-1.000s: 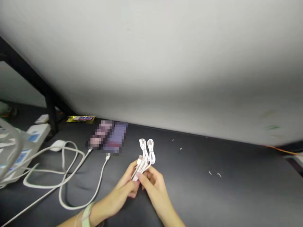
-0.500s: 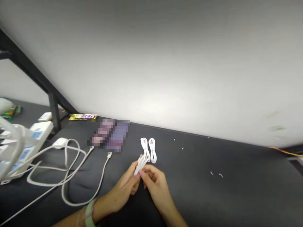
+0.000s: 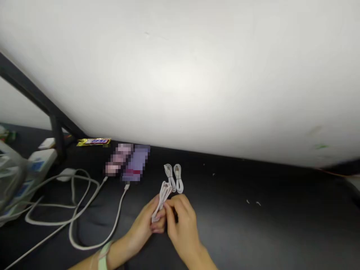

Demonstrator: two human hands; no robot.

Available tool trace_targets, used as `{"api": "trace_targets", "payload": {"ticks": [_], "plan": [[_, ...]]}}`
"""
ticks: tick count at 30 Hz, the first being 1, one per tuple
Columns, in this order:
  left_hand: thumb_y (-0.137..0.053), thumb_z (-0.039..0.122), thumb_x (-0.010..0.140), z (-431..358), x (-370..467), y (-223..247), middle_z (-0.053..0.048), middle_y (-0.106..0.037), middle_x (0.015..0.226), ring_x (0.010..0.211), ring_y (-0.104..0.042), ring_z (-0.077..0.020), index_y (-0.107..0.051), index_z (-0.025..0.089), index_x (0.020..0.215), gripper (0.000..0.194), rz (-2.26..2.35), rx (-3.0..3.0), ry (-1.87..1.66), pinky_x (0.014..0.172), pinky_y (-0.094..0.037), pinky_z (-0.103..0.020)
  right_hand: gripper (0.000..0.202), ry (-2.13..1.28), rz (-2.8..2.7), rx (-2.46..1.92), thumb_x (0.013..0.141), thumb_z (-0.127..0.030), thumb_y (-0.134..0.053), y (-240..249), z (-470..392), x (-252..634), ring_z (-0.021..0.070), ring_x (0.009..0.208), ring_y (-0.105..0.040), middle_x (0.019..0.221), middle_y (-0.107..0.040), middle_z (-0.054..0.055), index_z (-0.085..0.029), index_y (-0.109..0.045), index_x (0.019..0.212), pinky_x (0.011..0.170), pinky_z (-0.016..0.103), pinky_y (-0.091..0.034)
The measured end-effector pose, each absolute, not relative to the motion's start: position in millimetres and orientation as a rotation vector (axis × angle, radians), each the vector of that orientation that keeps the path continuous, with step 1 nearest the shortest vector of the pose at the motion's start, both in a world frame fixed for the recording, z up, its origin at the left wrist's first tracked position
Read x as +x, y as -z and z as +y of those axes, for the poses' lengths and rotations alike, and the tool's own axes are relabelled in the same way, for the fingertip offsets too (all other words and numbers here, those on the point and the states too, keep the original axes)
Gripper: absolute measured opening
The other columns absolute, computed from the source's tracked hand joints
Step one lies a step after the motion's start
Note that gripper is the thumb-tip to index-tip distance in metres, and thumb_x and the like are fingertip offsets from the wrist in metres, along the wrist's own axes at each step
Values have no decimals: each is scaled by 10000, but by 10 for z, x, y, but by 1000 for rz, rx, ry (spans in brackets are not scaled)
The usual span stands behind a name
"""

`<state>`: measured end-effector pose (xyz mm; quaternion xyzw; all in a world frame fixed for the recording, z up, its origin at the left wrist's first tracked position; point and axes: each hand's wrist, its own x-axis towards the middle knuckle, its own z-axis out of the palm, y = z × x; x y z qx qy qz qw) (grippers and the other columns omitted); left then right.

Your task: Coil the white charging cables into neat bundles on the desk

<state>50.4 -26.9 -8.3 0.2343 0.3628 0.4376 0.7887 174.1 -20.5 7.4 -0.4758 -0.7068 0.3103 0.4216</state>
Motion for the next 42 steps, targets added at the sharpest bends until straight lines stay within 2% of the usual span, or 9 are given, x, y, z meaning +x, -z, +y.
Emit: {"api": "trace_targets", "payload": {"ticks": [4,13,18,22,25,28,32,36,42], "plan": [[-590,550,770,-269,502,-28,108,-295,548,413,-163,-17,-437,182,818,402,730,372,-977,431,-155,-183,164,-578,-1929,-1103,876,-100,-462,-31,-209,1758,197,789,-537,825,-583,68,-199,-591,907,708,332,-451],[-628,466,782,-262,476,-83,88,-301,565,458,-192,-25,-519,151,829,337,746,392,-1053,457,-171,-184,146,-778,-1788,-1145,861,-188,-513,-128,-215,1745,167,724,-529,899,-550,64,-190,-528,1006,623,280,-449],[-641,442,781,-285,473,-50,15,-492,744,547,-323,-42,-589,155,1016,374,823,440,-1049,497,-258,-173,93,-853,-1825,-1178,908,-213,-455,-126,-219,1726,169,729,-537,848,-555,53,-198,-547,905,652,281,-448],[-595,415,826,-319,476,-34,-33,-562,905,724,-472,-98,-563,213,1161,393,771,472,-1039,656,-385,-203,121,-801,-1894,-1163,923,-186,-408,-77,-221,1726,186,800,-550,881,-559,64,-201,-526,941,713,302,-453],[-565,409,847,-351,475,-41,-45,-564,1027,849,-506,-126,-532,262,1210,393,733,454,-1029,772,-403,-235,123,-752,-1937,-1191,925,-194,-395,-58,-222,1738,190,806,-556,909,-555,73,-197,-500,989,696,305,-455],[-547,420,857,-371,479,-59,-33,-555,1002,806,-493,-112,-553,272,1177,353,704,466,-1006,770,-396,-228,121,-730,-1985,-1219,927,-215,-388,-69,-214,1764,199,816,-564,925,-559,81,-194,-485,995,692,314,-458],[-554,444,847,-375,497,-50,-3,-507,864,643,-398,-73,-564,270,1148,348,672,466,-989,605,-338,-180,173,-749,-2086,-1185,927,-209,-373,-120,-184,1819,215,886,-576,997,-579,100,-191,-491,1052,745,332,-468],[-553,471,842,-380,488,-7,21,-446,821,617,-342,-55,-537,290,1148,356,666,481,-950,560,-281,-164,219,-797,-2119,-1105,924,-183,-365,-156,-152,1872,207,912,-582,1025,-595,98,-190,-498,1098,789,324,-467],[-543,546,815,-398,485,8,48,-354,720,566,-275,-54,-505,280,1172,447,661,496,-879,551,-267,-173,177,-725,-2145,-959,929,-157,-343,-108,-149,1884,185,759,-558,816,-584,66,-194,-505,869,675,290,-453]]}}
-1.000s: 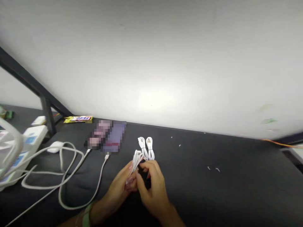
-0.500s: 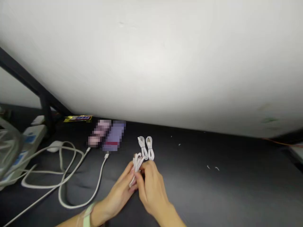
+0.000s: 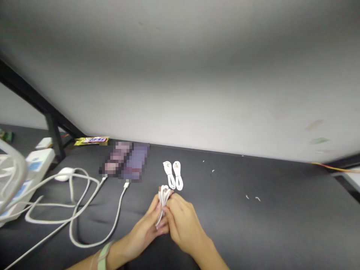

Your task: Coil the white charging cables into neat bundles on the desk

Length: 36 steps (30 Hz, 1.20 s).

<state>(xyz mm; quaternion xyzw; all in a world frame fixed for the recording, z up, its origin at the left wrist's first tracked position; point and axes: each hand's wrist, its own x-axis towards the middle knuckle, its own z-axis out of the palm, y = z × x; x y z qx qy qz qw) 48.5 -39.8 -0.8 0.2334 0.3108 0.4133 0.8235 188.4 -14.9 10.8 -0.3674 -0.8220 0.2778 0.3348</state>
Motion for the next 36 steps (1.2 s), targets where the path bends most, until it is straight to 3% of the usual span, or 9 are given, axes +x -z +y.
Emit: {"api": "trace_targets", "payload": {"ticks": [5,7,10,17,27,36], "plan": [[-442,534,876,-391,458,-23,44,-397,683,568,-352,-70,-481,249,1223,451,682,642,-894,550,-309,-196,190,-529,-2152,-875,902,-93,-371,-74,-154,1854,155,615,-480,668,-512,23,-197,-454,767,562,260,-394],[-419,464,911,-347,398,-60,14,-483,769,687,-453,-94,-530,218,1170,374,769,811,-910,671,-377,-227,183,-482,-2162,-858,896,-74,-377,-78,-154,1849,155,616,-480,673,-517,27,-195,-453,781,557,260,-386],[-528,363,882,-240,293,-107,-17,-543,884,867,-490,-132,-609,166,1021,255,814,904,-919,836,-369,-261,181,-381,-2209,-863,901,-78,-366,-84,-163,1840,157,607,-473,675,-523,31,-190,-459,795,538,263,-364],[-720,259,733,-129,270,-119,-8,-575,797,743,-547,-104,-615,133,909,240,606,466,-820,727,-407,-233,185,-325,-2265,-908,922,-110,-326,-38,-192,1788,143,567,-454,666,-488,16,-181,-438,794,515,260,-325],[-751,266,702,-121,228,-162,7,-572,800,741,-535,-94,-587,150,890,275,710,518,-897,710,-404,-225,201,-412,-2282,-993,926,-107,-307,-29,-209,1788,133,527,-432,657,-452,-4,-198,-394,769,506,260,-306],[-659,367,756,-168,236,-83,45,-446,662,621,-427,-82,-483,159,764,272,758,609,-786,605,-338,-218,174,-364,-2277,-872,911,-100,-313,-26,-249,1731,152,561,-456,670,-492,17,-190,-410,799,515,271,-328]]}}
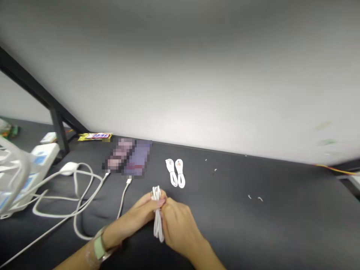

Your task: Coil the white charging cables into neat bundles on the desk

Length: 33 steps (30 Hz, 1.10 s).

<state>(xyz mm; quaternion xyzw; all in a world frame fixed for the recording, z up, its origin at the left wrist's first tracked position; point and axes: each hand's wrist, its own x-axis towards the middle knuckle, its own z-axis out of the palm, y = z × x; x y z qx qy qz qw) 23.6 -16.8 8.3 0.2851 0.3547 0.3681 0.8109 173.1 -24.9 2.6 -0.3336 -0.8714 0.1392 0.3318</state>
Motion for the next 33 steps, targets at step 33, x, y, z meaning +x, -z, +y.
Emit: {"api": "trace_targets", "payload": {"ticks": [33], "plan": [[-659,275,781,-101,39,-313,-39,-543,933,842,-576,-152,-579,200,1195,428,976,1430,-806,801,-469,-274,165,-520,-2266,-1043,908,-107,-304,-29,-224,1811,133,513,-468,678,-487,2,-199,-397,807,488,254,-325]]}}
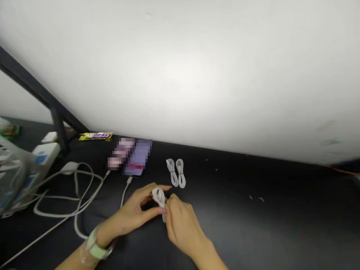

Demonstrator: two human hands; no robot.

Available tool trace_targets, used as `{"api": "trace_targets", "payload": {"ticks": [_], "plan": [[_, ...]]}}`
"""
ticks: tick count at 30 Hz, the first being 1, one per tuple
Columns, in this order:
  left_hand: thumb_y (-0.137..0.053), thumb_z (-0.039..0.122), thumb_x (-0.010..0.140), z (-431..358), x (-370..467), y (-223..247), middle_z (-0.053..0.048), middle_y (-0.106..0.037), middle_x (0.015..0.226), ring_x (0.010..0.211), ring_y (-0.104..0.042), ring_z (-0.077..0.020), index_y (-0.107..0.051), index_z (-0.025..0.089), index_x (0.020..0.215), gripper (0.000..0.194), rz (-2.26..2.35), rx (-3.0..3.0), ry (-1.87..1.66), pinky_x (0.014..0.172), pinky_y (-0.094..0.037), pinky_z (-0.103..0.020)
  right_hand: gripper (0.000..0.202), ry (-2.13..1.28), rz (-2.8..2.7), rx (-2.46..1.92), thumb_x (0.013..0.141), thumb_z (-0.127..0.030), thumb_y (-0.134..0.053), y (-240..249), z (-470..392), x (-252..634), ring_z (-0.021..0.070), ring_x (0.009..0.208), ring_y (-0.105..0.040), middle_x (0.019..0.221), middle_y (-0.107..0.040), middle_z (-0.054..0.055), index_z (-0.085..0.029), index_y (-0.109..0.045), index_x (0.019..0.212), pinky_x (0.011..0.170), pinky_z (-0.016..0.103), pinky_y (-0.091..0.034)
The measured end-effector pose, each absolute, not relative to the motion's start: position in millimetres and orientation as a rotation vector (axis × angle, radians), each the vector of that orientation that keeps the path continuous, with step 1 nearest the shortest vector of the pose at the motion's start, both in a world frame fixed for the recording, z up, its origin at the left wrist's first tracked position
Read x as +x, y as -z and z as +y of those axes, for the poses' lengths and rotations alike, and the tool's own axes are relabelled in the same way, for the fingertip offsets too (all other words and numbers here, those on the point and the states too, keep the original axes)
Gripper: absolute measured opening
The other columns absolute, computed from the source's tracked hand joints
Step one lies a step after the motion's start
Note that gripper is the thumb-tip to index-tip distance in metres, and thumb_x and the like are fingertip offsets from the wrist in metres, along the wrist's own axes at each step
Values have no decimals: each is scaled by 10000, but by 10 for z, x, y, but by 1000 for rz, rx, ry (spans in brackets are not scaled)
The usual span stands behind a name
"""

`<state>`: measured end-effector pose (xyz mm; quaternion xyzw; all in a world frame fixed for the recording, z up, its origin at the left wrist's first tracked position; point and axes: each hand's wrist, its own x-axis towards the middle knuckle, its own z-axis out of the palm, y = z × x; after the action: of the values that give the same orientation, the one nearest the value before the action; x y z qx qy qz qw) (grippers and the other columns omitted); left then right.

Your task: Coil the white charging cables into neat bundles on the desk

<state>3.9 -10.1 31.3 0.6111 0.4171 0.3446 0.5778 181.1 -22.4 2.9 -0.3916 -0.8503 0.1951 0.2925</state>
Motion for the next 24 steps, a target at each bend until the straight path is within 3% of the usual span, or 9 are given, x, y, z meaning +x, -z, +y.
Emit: {"api": "trace_targets", "payload": {"ticks": [5,18,24], "plan": [[-645,285,795,-90,20,-339,-41,-589,873,807,-555,-155,-566,214,1246,463,1046,1681,-830,779,-443,-267,165,-480,-2274,-1049,912,-101,-304,-38,-222,1806,141,530,-475,696,-490,9,-205,-389,816,496,261,-331],[-478,62,834,-187,96,-270,-79,-594,1008,931,-564,-180,-513,244,1292,495,965,1774,-980,827,-444,-296,145,-617,-2168,-1034,910,-101,-306,-74,-215,1803,158,580,-542,729,-540,29,-207,-401,881,528,271,-402],[-521,26,801,-197,120,-193,-69,-663,919,942,-586,-200,-643,225,990,300,965,1856,-1232,833,-452,-338,175,-827,-2030,-1059,936,-134,-299,-75,-241,1764,131,537,-487,673,-483,-8,-214,-391,809,515,251,-389]]}}
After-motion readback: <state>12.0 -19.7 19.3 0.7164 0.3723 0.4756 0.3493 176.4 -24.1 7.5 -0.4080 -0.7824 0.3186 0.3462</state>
